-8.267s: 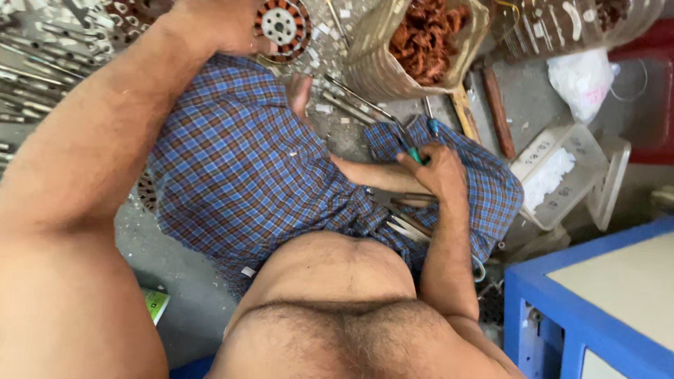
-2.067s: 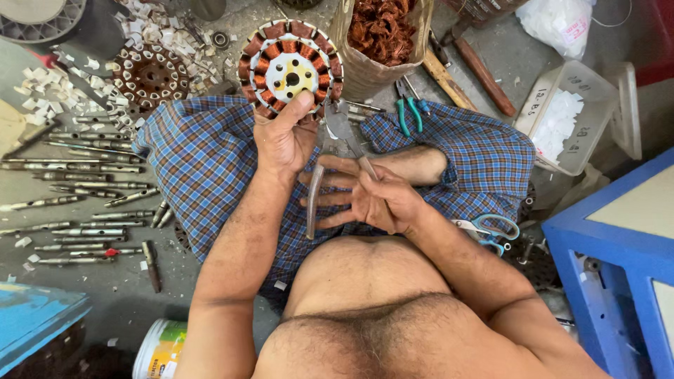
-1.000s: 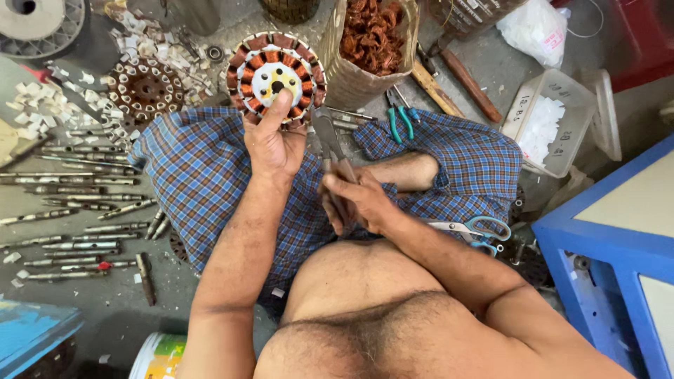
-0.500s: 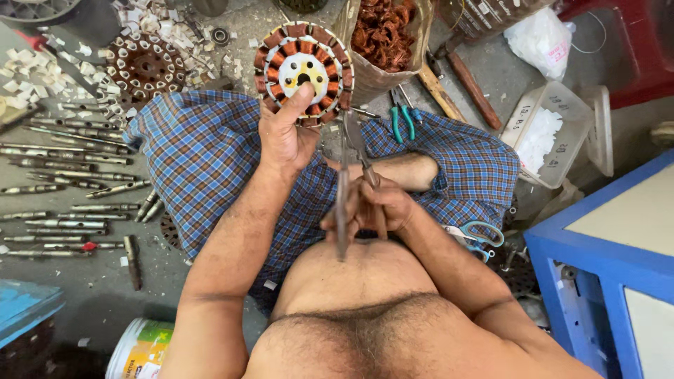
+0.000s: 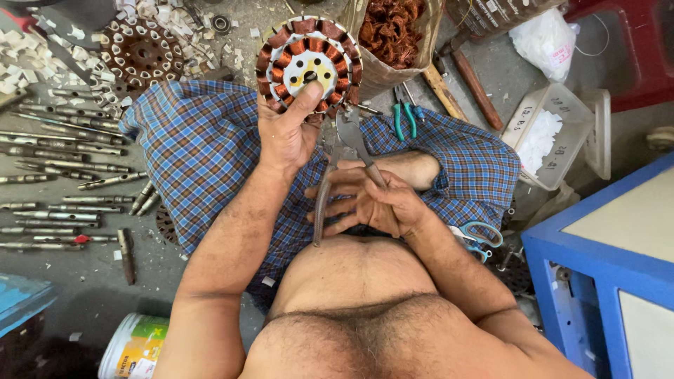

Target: The person sits on the floor and uses pliers and shears to remove copper windings from a motor stator. They repeatedly pull and cut the wires, placing the removed copper into a nearby container.

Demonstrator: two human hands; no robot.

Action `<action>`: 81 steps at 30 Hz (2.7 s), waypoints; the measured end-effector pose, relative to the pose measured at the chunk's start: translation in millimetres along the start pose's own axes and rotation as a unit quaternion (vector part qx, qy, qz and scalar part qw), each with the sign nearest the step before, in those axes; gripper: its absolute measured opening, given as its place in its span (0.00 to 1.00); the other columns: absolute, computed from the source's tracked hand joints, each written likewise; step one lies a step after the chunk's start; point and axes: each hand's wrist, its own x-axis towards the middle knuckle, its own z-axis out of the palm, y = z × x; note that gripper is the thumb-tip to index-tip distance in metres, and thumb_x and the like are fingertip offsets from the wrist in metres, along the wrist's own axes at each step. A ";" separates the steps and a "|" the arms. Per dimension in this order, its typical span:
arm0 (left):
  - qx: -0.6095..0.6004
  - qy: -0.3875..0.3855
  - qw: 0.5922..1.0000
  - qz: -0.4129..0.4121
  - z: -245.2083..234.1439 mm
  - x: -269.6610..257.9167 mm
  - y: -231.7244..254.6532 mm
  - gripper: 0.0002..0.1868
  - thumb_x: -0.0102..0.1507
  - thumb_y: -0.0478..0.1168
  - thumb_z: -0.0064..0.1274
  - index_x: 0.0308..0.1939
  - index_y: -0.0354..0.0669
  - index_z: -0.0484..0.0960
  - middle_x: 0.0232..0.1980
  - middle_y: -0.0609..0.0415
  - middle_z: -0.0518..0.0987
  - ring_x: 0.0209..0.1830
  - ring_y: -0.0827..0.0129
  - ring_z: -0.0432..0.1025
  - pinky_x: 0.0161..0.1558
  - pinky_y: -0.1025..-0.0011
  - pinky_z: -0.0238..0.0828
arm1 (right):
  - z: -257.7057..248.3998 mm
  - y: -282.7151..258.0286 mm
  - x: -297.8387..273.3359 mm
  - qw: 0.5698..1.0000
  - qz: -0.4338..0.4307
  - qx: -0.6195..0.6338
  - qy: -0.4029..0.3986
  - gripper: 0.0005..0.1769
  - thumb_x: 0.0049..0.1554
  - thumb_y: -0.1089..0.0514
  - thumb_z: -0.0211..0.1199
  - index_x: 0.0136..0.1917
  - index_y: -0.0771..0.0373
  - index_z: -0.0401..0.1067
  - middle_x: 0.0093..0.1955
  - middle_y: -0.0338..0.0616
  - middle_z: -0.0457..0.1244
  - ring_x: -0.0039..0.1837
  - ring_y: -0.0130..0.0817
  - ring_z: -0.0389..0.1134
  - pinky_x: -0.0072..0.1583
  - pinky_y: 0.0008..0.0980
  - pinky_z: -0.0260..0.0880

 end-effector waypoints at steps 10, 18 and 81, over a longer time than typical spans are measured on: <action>0.005 -0.011 1.000 0.002 2.6 -5.1 0.5 0.32 0.67 0.25 0.63 0.73 0.48 0.71 0.66 0.50 0.79 0.67 0.60 0.74 0.71 0.58 0.75 | 4.7 -6.0 -4.6 1.000 0.005 0.009 0.001 0.32 0.70 0.43 0.53 0.80 0.61 0.58 0.81 0.69 0.50 0.76 0.69 0.58 0.74 0.74 0.60; 0.020 -0.034 0.999 -0.013 2.6 -8.2 -0.5 0.31 0.68 0.24 0.61 0.72 0.46 0.71 0.65 0.49 0.79 0.65 0.61 0.75 0.68 0.57 0.76 | -6.4 -5.7 -7.7 0.998 -0.041 -0.021 0.032 0.23 0.71 0.46 0.55 0.68 0.65 0.65 0.69 0.59 0.59 0.70 0.61 0.66 0.72 0.72 0.67; 0.092 0.136 0.986 -0.032 13.3 -2.1 5.1 0.37 0.64 0.32 0.60 0.69 0.44 0.53 0.62 0.42 0.74 0.60 0.59 0.75 0.59 0.59 0.81 | -79.1 24.3 -21.1 0.601 0.154 -0.715 0.323 0.32 0.58 0.33 0.67 0.51 0.67 0.77 0.47 0.55 0.69 0.49 0.45 0.72 0.52 0.42 0.72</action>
